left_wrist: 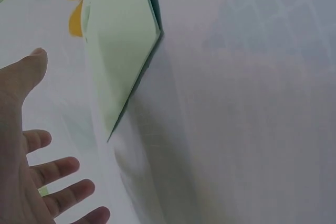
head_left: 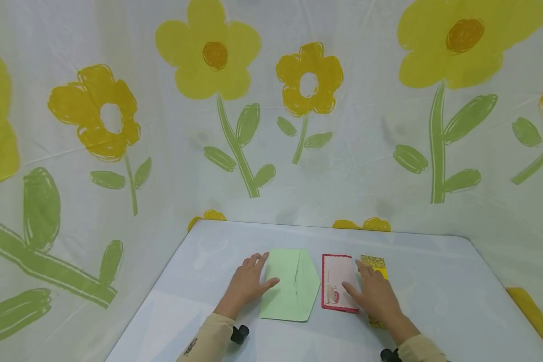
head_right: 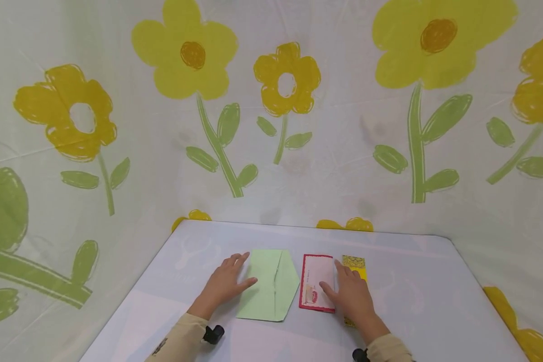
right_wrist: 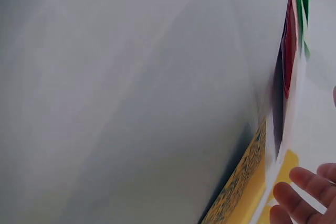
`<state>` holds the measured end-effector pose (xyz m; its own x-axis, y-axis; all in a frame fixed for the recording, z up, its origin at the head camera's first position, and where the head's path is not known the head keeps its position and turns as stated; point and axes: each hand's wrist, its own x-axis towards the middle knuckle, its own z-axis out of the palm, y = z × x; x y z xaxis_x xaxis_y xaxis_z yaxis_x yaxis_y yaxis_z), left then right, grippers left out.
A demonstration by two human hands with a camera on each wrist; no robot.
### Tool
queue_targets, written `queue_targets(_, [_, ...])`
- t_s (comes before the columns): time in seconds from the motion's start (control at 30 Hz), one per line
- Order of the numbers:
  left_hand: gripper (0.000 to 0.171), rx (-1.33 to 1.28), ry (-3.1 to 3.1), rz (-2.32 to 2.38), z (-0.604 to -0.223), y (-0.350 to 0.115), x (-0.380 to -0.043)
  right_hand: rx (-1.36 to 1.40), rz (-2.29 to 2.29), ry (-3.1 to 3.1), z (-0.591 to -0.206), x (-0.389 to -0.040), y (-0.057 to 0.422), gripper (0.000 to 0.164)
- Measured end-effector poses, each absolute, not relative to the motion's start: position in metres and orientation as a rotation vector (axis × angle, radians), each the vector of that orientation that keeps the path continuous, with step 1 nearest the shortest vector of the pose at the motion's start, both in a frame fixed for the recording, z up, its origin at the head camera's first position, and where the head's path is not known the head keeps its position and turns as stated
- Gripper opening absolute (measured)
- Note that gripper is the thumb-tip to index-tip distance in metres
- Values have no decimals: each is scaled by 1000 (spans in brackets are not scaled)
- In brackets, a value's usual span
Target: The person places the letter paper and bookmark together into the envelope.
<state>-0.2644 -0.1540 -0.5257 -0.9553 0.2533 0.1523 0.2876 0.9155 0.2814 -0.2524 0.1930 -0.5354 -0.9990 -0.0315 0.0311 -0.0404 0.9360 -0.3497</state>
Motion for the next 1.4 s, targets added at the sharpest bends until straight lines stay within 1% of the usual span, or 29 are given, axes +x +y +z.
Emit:
queue_targets(0.6, [88,-450,-2971,-405,-532,-137,-265,124,536,-3030,-537,-252,173,93])
queue_targets(1.4, [87,-483,-2968,-345,-538,-118,-265,236,618,-2986,-544,-253,140,85])
